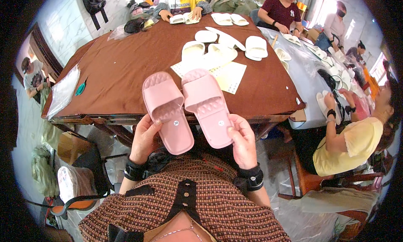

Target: Inspecting and labeling white and pink slippers at a manufacturing table.

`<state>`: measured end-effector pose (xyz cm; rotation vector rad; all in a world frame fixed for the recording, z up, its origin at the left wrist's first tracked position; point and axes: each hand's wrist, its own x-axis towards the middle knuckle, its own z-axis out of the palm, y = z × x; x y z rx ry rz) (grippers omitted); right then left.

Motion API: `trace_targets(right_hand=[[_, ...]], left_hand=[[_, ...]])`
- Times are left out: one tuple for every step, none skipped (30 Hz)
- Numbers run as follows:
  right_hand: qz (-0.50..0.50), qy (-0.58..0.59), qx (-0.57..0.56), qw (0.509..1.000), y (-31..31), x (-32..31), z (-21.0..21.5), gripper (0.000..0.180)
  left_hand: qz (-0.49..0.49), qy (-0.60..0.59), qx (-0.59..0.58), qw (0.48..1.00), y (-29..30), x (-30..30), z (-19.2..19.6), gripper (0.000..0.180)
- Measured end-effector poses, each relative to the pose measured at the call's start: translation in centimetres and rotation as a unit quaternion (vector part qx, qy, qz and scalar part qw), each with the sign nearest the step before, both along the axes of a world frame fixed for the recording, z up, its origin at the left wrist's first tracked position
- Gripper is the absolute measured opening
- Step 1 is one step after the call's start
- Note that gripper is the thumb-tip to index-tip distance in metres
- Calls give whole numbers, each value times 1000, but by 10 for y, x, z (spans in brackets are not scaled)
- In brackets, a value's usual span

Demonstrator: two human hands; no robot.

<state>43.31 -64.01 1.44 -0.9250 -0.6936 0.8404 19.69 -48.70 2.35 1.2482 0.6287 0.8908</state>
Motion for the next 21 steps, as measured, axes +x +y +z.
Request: trace_targets(right_hand=[[2,-4,4,1000,2,-1,-1,33],[17,-8,1,1000,4,-2,-3,33],[31,-10,-3,999,5,-3,-4,33],[50,-2,-11,999,4,-3,-4,33],[52,-5,-15,999,4,-3,-5,33],[64,-28,-29,997,3,-3,-6,32],[78,-50,-49,994,2,-3,-6,31],[74,-50,-44,995,0,-1,-7,31],[110,-74,-74,988,-1,0,-7,31],[142,-92,-109,980,-2,2,-7,31],[147,-98,-103,979,-2,2,-7,31],[146,-137,-121,972,-1,2,-6,30],[148,-168,-143,964,-1,2,-4,29],[145,-177,-138,964,0,3,1,29],[148,-294,-180,927,0,5,8,28],[148,-404,-243,869,-1,6,18,27],[149,-407,-218,874,-1,9,30,27],[154,-430,-187,869,-2,11,45,27],[158,-449,-198,857,-3,15,61,26],[166,-479,-150,849,-8,20,81,27],[161,-541,-67,823,-11,26,101,27]], left_hand=[[1,-3,4,1000,1,0,-1,31],[-3,-9,-1,1000,2,0,-1,32],[-4,-7,-15,1000,4,-1,-2,32],[-6,-15,-6,1000,5,-3,-3,32],[-5,-13,-11,1000,7,-4,-4,31],[-3,-6,-25,1000,8,-6,-5,30],[-5,-10,-17,1000,9,-7,-7,30],[4,-17,-28,999,9,-7,-8,28],[12,-27,-43,999,10,-8,-10,26],[13,-24,-38,999,11,-8,-12,26],[19,-35,-56,998,12,-8,-13,24],[27,-46,-84,995,13,-9,-15,23],[26,-46,-76,996,14,-9,-16,23],[35,-46,-83,995,15,-10,-18,22],[46,-45,-97,993,16,-10,-19,21],[46,-47,-89,994,17,-10,-19,21],[48,-49,-94,993,18,-11,-20,21],[51,-52,-108,992,19,-11,-20,21],[51,-53,-97,993,19,-12,-20,21],[51,-44,-103,992,19,-13,-19,23],[50,-36,-113,992,19,-14,-19,25]])
